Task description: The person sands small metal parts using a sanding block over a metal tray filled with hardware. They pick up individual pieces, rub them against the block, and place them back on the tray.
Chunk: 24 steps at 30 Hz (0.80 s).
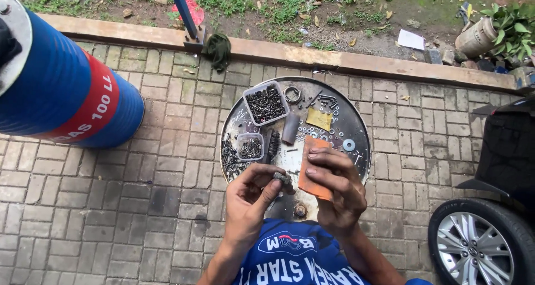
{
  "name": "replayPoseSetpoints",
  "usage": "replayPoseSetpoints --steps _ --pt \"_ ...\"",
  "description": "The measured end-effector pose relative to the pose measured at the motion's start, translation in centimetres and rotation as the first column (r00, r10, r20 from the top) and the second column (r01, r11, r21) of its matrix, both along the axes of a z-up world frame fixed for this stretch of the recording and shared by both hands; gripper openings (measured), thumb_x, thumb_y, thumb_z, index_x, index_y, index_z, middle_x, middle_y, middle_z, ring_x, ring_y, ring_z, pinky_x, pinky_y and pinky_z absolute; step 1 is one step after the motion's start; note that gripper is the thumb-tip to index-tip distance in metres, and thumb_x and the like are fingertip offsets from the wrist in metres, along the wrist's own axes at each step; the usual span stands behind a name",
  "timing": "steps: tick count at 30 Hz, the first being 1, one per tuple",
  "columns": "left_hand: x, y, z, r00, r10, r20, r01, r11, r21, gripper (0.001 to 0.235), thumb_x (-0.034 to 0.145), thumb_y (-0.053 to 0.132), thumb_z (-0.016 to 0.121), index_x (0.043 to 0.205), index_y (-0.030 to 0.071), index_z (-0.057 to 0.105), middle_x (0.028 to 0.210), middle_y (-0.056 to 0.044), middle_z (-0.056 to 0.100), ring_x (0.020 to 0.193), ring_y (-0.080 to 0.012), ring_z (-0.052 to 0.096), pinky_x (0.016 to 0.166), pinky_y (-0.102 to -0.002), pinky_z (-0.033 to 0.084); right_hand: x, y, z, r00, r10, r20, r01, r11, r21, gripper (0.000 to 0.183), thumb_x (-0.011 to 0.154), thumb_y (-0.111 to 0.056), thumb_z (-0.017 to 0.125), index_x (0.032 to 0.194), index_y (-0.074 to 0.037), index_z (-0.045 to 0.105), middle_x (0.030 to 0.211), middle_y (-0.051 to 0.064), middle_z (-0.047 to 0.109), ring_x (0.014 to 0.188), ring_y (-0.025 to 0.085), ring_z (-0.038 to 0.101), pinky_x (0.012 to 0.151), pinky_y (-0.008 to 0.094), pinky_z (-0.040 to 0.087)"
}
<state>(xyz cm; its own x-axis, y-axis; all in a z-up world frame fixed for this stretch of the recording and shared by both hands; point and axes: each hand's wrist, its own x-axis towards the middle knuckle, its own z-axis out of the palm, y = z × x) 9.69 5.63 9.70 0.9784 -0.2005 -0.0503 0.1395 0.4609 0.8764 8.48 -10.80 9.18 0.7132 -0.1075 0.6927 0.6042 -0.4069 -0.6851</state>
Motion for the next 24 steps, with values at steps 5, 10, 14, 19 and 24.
replayPoseSetpoints --steps 5,10,14,19,24 --pt "0.0 -0.3 -0.5 0.997 0.011 0.076 -0.013 1.000 0.023 0.018 0.093 0.013 0.073 0.105 0.001 0.068 0.102 -0.013 0.076 0.090 -0.0208 0.076 0.084 -0.028 0.063 -0.1 0.1 0.0 0.999 0.021 -0.025 -0.021 1.000 -0.009 0.019 0.101 -0.022 0.064 0.116 -0.012 0.065 0.121 0.017 0.065 0.119 0.033 0.066 0.110 0.046 0.057" --pt "0.0 -0.4 -1.2 1.000 -0.001 0.009 0.000 0.992 0.125 0.021 0.088 0.017 0.079 0.100 0.001 0.071 0.094 -0.010 0.079 0.089 -0.0160 0.076 0.083 -0.025 0.060 -0.7 0.1 -0.2 0.998 0.032 0.053 -0.029 0.998 -0.058 0.022 0.097 -0.026 0.069 0.116 -0.015 0.066 0.121 0.017 0.064 0.117 0.033 0.066 0.106 0.047 0.060" --pt "-0.1 -0.4 -1.2 0.999 -0.028 0.014 0.026 0.989 0.148 0.022 0.086 0.017 0.080 0.099 0.000 0.071 0.094 -0.011 0.079 0.087 -0.0159 0.076 0.082 -0.024 0.061 -0.9 -0.4 0.0 0.991 -0.050 0.128 0.079 0.969 -0.236 0.031 0.097 -0.043 0.063 0.109 -0.015 0.070 0.118 0.016 0.064 0.116 0.034 0.064 0.099 0.043 0.061" --pt "-0.3 -0.2 -1.4 0.997 -0.057 0.047 0.048 0.983 0.178 0.022 0.089 0.020 0.078 0.096 0.000 0.072 0.089 -0.010 0.079 0.083 -0.0144 0.075 0.078 -0.023 0.060 -1.4 -0.8 0.3 0.976 0.052 0.210 0.022 0.941 -0.337 0.024 0.103 -0.034 0.056 0.105 -0.017 0.073 0.116 0.015 0.066 0.111 0.032 0.065 0.095 0.041 0.063" --pt "-0.5 -0.4 -2.1 0.997 -0.065 0.029 0.062 0.994 0.093 0.023 0.087 0.020 0.080 0.097 -0.001 0.075 0.092 -0.010 0.079 0.086 -0.0158 0.076 0.080 -0.024 0.061 -2.1 -1.4 0.4 0.972 0.099 0.214 0.001 0.907 -0.422 0.010 0.094 -0.022 0.074 0.103 -0.018 0.073 0.114 0.012 0.066 0.109 0.032 0.067 0.090 0.041 0.063"
